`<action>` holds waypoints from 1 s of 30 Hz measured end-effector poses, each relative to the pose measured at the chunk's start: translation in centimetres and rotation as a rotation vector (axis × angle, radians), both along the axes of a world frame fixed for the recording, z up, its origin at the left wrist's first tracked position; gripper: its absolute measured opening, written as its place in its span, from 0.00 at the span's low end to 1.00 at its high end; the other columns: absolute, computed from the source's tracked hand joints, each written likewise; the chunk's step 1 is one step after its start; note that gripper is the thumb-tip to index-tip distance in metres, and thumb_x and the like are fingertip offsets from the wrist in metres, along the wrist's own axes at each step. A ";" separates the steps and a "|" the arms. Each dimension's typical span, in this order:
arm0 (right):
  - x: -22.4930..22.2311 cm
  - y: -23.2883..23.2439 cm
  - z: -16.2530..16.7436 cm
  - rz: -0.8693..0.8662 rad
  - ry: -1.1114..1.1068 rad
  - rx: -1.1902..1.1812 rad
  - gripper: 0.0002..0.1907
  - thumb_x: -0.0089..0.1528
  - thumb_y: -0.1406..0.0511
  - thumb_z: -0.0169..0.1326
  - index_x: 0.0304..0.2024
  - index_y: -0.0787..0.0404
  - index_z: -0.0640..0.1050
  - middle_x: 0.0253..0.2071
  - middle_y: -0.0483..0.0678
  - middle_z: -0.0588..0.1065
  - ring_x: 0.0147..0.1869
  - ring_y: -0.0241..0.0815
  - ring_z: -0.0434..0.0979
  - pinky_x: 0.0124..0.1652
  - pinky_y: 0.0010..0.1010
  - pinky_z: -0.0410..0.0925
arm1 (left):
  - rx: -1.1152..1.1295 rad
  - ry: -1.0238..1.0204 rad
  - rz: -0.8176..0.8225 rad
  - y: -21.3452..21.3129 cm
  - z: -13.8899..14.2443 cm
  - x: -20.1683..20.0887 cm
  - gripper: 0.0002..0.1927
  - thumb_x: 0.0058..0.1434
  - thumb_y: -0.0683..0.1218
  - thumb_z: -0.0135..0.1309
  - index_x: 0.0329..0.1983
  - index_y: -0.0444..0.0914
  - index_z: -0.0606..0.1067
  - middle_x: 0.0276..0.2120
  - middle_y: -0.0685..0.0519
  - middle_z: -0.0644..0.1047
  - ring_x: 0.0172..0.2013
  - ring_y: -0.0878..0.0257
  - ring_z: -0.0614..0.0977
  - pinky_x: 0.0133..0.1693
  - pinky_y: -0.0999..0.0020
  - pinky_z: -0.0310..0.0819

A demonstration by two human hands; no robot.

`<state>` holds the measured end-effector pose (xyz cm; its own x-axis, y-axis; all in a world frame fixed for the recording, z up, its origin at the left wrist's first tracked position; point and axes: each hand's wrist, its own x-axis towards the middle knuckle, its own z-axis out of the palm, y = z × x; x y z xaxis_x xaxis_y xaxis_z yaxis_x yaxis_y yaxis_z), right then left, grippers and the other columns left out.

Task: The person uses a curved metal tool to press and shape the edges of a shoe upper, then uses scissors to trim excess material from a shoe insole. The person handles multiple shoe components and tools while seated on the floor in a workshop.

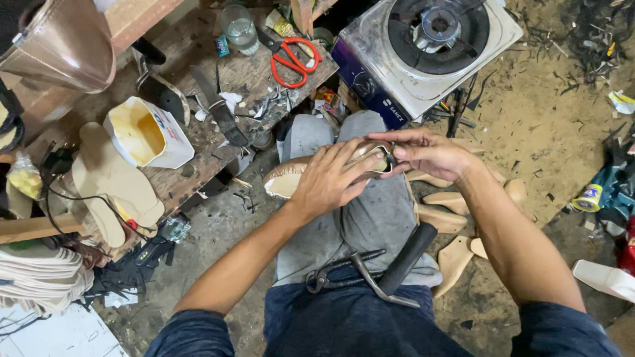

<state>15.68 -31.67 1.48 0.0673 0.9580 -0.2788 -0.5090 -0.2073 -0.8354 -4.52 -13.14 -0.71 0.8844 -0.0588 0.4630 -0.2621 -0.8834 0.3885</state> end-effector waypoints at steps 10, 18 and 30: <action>3.6 2.6 -0.9 0.067 -0.203 -0.279 0.32 0.54 0.73 0.65 0.63 0.65 0.77 0.49 0.55 0.81 0.46 0.40 0.81 0.49 0.34 0.76 | 0.017 0.033 0.016 0.9 -1.1 1.3 0.31 0.57 0.53 0.63 0.65 0.48 0.71 0.66 0.42 0.68 0.59 0.48 0.74 0.57 0.52 0.68; 3.5 4.5 0.2 0.067 -0.253 -0.327 0.31 0.51 0.74 0.66 0.58 0.64 0.79 0.54 0.49 0.82 0.51 0.37 0.81 0.49 0.33 0.77 | -0.092 0.021 -0.018 2.3 -1.2 1.7 0.37 0.57 0.51 0.65 0.65 0.33 0.64 0.68 0.39 0.66 0.61 0.45 0.73 0.59 0.50 0.66; 1.7 4.1 -0.1 -0.059 -0.475 -0.228 0.22 0.56 0.72 0.63 0.54 0.66 0.81 0.46 0.51 0.83 0.39 0.37 0.81 0.41 0.34 0.76 | -0.103 0.013 0.008 2.1 -1.6 1.6 0.38 0.58 0.51 0.66 0.66 0.35 0.62 0.65 0.39 0.70 0.60 0.46 0.74 0.59 0.51 0.67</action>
